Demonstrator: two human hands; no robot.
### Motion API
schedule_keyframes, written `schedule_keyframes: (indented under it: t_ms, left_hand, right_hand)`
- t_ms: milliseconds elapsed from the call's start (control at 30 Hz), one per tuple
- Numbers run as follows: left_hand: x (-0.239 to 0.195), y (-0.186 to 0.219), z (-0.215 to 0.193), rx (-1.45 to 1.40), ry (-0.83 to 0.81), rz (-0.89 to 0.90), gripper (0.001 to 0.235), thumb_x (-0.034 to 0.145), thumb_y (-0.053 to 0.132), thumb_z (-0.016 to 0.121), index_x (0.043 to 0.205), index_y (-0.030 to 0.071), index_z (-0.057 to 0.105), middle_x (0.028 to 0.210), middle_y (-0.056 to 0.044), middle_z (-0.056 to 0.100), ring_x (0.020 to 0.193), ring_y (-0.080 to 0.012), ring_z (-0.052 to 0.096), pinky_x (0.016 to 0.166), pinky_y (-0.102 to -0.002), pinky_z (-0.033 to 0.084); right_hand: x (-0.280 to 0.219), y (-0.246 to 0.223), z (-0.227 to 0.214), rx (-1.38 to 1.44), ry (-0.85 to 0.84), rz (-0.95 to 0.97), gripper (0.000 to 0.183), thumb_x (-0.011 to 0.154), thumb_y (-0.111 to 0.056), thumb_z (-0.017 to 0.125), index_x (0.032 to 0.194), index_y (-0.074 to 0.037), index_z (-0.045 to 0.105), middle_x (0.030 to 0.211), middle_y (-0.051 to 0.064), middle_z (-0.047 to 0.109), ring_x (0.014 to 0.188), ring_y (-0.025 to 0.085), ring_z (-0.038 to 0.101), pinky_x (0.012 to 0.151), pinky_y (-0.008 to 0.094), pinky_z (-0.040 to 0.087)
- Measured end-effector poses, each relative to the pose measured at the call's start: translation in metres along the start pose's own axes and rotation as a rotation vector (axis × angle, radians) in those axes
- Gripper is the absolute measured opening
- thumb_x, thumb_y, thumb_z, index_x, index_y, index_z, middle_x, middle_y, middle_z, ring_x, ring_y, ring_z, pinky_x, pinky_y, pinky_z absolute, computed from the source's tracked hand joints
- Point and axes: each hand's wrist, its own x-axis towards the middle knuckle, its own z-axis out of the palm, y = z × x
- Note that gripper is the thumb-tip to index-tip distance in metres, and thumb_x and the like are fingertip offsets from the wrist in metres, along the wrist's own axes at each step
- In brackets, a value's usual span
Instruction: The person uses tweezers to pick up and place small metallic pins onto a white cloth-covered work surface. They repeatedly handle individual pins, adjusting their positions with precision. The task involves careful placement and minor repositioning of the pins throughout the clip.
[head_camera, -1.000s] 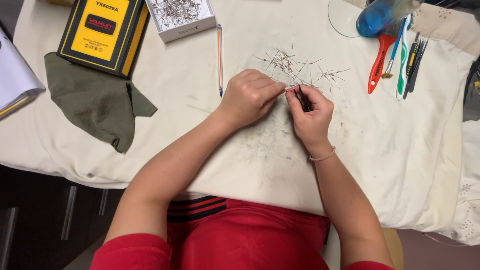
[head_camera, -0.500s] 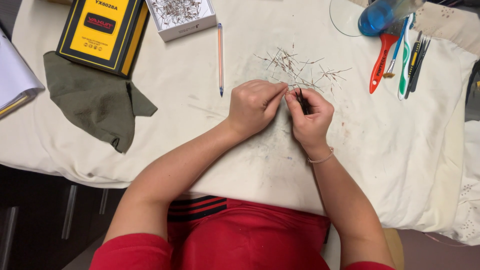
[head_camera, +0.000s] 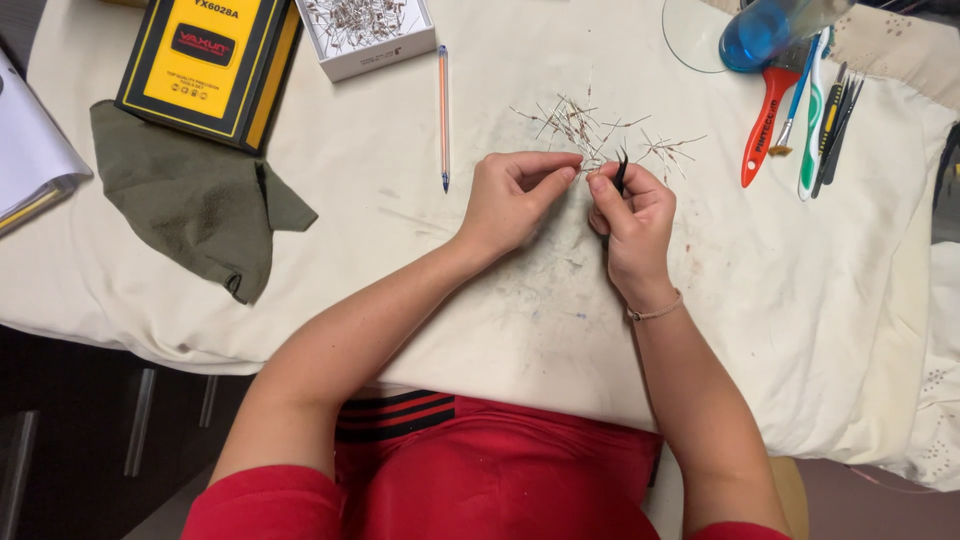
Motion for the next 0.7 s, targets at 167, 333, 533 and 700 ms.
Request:
schedule_keyframes:
  t_ms: [167, 333, 533, 700]
  left_hand:
    - [0.003, -0.011, 0.0, 0.039, 0.012, 0.041, 0.014, 0.088, 0.013, 0.076, 0.101, 0.014, 0.081, 0.105, -0.007, 0.079, 0.099, -0.0171, 0.075, 0.083, -0.027, 0.062]
    - [0.004, -0.017, 0.001, 0.083, 0.01, 0.051, 0.008, 0.086, 0.013, 0.078, 0.093, 0.013, 0.082, 0.105, -0.005, 0.079, 0.097, -0.0193, 0.075, 0.084, -0.029, 0.062]
    - [0.043, -0.012, -0.051, 0.215, 0.238, 0.275, 0.002, 0.084, 0.014, 0.079, 0.086, 0.012, 0.079, 0.102, -0.006, 0.078, 0.098, -0.0254, 0.074, 0.088, -0.037, 0.059]
    - [0.084, 0.013, -0.157, 0.893, 0.748, 0.818, 0.003, 0.087, 0.004, 0.076, 0.083, 0.005, 0.075, 0.098, -0.009, 0.073, 0.092, -0.0283, 0.067, 0.085, -0.04, 0.051]
  right_hand:
    - [0.005, 0.01, -0.002, 0.133, 0.02, 0.077, 0.012, 0.101, -0.007, 0.07, 0.103, 0.003, 0.063, 0.063, 0.003, 0.048, 0.047, 0.006, 0.042, 0.046, 0.021, 0.036]
    - [0.003, 0.005, 0.003, 0.13, 0.018, 0.095, 0.013, 0.1, -0.007, 0.071, 0.104, 0.003, 0.064, 0.064, 0.004, 0.05, 0.048, 0.006, 0.044, 0.047, 0.02, 0.037]
    - [0.004, -0.001, 0.003, 0.028, -0.011, 0.075, 0.022, 0.101, -0.005, 0.067, 0.121, 0.003, 0.068, 0.069, 0.006, 0.057, 0.049, 0.009, 0.05, 0.046, 0.02, 0.04]
    - [0.006, 0.004, -0.003, 0.003, -0.028, 0.158, 0.053, 0.09, 0.0, 0.06, 0.143, 0.001, 0.059, 0.092, 0.005, 0.064, 0.063, 0.009, 0.047, 0.059, 0.017, 0.042]
